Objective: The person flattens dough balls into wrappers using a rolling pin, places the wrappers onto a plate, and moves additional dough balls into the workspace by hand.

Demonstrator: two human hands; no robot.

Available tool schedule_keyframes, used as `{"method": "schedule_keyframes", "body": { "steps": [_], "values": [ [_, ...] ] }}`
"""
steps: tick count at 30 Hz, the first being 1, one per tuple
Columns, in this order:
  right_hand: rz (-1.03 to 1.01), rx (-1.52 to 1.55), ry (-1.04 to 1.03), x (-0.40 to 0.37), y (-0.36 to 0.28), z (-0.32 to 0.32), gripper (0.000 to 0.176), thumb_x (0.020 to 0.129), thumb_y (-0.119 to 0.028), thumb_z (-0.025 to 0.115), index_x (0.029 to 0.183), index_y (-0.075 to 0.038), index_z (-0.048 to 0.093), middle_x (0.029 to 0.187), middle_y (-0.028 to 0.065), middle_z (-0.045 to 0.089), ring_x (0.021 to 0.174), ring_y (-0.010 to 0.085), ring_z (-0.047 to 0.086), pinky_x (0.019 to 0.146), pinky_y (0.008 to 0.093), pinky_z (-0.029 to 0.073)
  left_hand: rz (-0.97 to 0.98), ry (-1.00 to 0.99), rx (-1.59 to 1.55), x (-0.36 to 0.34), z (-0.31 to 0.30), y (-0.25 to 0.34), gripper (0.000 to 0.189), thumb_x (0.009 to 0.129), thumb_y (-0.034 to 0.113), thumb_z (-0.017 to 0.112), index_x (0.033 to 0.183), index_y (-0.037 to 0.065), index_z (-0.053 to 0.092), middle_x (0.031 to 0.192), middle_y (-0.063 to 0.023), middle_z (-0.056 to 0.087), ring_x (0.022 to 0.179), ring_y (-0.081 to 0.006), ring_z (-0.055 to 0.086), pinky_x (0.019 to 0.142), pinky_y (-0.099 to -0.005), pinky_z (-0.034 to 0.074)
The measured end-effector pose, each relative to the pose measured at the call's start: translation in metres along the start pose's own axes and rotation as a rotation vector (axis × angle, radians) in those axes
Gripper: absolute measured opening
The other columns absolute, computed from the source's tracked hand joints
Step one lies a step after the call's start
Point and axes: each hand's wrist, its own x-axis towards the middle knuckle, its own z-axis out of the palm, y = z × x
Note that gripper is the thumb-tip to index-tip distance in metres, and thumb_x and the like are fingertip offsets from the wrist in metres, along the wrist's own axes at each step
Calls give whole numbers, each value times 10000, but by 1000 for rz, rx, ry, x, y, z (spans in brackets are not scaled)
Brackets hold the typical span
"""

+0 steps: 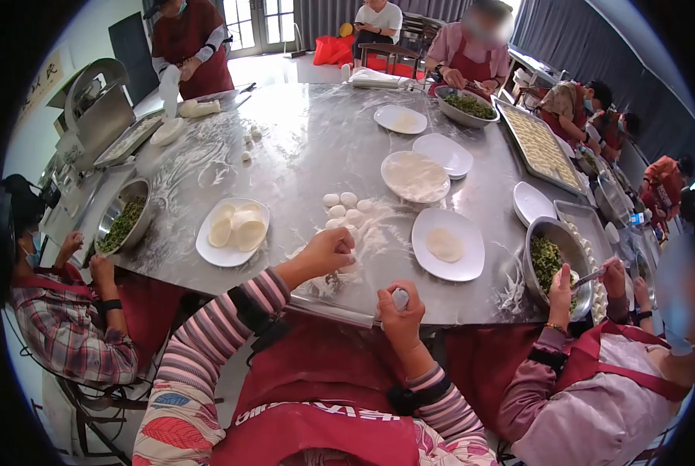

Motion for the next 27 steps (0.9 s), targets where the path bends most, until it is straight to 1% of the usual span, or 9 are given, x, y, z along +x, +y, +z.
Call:
{"method": "schedule_keyframes", "body": {
  "steps": [5, 11, 15, 17, 18, 20, 21, 23, 27],
  "values": [
    [-24, -94, -4, 23, -2, 5, 123, 779, -36, 629, 816, -40, 511, 600, 16, 514, 504, 76, 510, 442, 223, 398, -32, -108, 170, -7, -12, -17, 161, 640, 74, 680, 775, 5, 626, 703, -93, 629, 650, -160, 608, 611, -287, 480],
    [-402, -418, 80, 81, -9, 33, 158, 746, -84, 671, 786, -34, 527, 568, 76, 525, 481, 148, 520, 454, 282, 390, -92, -147, 216, -3, -12, -18, 143, 648, 111, 664, 735, 2, 636, 666, -115, 623, 645, -194, 612, 611, -305, 476],
    [-179, -340, 105, 94, 44, 25, 160, 750, -93, 669, 787, -36, 524, 568, 95, 513, 467, 167, 518, 446, 294, 384, -33, -266, 244, 8, -10, -19, 136, 663, 131, 632, 696, -1, 629, 631, -133, 609, 647, -212, 608, 596, -315, 465],
    [-721, -787, 173, 65, 33, 11, 167, 745, -96, 668, 778, -39, 514, 574, 121, 515, 447, 218, 508, 436, 318, 386, -41, -255, 237, -1, -8, -25, 127, 664, 122, 622, 705, 3, 629, 644, -137, 613, 648, -210, 606, 598, -318, 465],
    [-734, -783, 171, 56, 30, 10, 167, 745, -96, 668, 778, -39, 514, 574, 121, 515, 447, 218, 508, 436, 318, 386, -42, -232, 240, 1, -12, -27, 119, 664, 113, 611, 713, 6, 629, 657, -141, 616, 650, -207, 604, 600, -321, 465],
    [-71, -204, 116, 34, 29, 7, 101, 727, -31, 619, 779, -70, 541, 625, 81, 506, 504, 165, 513, 435, 280, 379, -70, -247, 197, 1, -18, -32, 118, 670, 109, 597, 726, 10, 629, 673, -149, 619, 656, -213, 604, 609, -327, 465],
    [-56, -208, 123, 41, 32, 10, 101, 727, -31, 619, 779, -70, 541, 625, 81, 506, 504, 165, 513, 435, 280, 379, -103, -280, 155, -3, -15, -34, 120, 676, 104, 582, 740, 14, 629, 690, -156, 622, 661, -219, 603, 617, -334, 465],
    [-498, -731, 160, 78, 41, 18, 163, 733, -91, 661, 806, -31, 529, 611, 138, 531, 519, 297, 528, 495, 350, 417, -100, -245, 242, 3, -5, -30, 132, 691, 117, 585, 760, 12, 625, 715, -169, 620, 680, -254, 604, 631, -349, 465],
    [-75, -351, 77, 98, 50, 26, 183, 728, -93, 667, 829, -32, 526, 615, 118, 530, 508, 283, 532, 489, 337, 420, 14, -244, 248, 13, -3, -24, 140, 702, 140, 606, 748, 7, 612, 734, -175, 618, 711, -296, 605, 642, -363, 460]
  ]
}}
